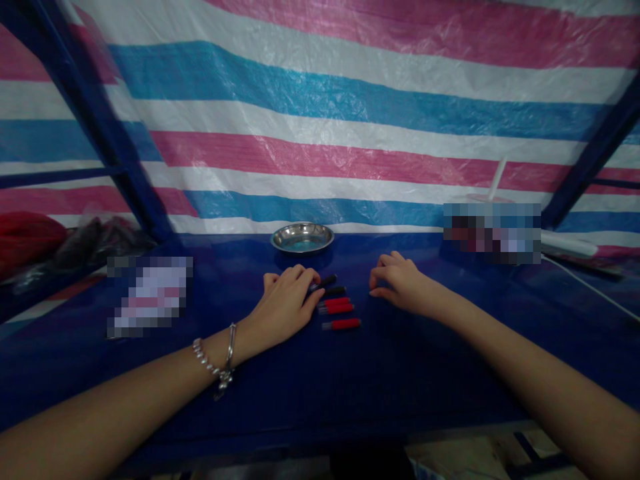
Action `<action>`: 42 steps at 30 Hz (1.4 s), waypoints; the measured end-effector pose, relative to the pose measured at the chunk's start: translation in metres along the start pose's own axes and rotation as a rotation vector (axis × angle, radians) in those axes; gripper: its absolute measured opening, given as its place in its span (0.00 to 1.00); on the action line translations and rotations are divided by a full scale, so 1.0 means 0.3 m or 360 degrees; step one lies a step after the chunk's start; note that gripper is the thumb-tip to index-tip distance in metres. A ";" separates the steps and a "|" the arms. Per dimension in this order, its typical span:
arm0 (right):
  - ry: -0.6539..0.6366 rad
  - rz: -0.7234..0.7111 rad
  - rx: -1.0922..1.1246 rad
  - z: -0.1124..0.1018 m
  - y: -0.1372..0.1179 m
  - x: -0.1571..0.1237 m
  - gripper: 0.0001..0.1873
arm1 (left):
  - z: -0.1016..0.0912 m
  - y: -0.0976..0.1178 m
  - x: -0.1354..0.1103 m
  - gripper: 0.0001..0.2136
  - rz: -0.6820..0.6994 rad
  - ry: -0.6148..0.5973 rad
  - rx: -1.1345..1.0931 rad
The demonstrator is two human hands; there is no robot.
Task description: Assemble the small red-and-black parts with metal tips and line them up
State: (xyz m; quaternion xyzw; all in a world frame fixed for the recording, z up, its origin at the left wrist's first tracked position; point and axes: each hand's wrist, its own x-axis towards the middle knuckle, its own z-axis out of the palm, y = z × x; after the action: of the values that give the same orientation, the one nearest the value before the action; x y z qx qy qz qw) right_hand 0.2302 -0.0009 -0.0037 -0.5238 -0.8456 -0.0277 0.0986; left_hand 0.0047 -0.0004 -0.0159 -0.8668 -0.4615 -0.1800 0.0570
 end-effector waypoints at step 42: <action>-0.0042 -0.0047 0.0068 -0.002 0.015 -0.008 0.08 | -0.025 0.009 0.005 0.09 0.0063 0.0189 -0.0159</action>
State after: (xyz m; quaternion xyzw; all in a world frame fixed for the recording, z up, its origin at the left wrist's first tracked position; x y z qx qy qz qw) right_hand 0.2353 -0.0010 -0.0039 -0.5093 -0.8550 -0.0043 0.0982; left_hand 0.0059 -0.0028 -0.0083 -0.8654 -0.4305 -0.2526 0.0445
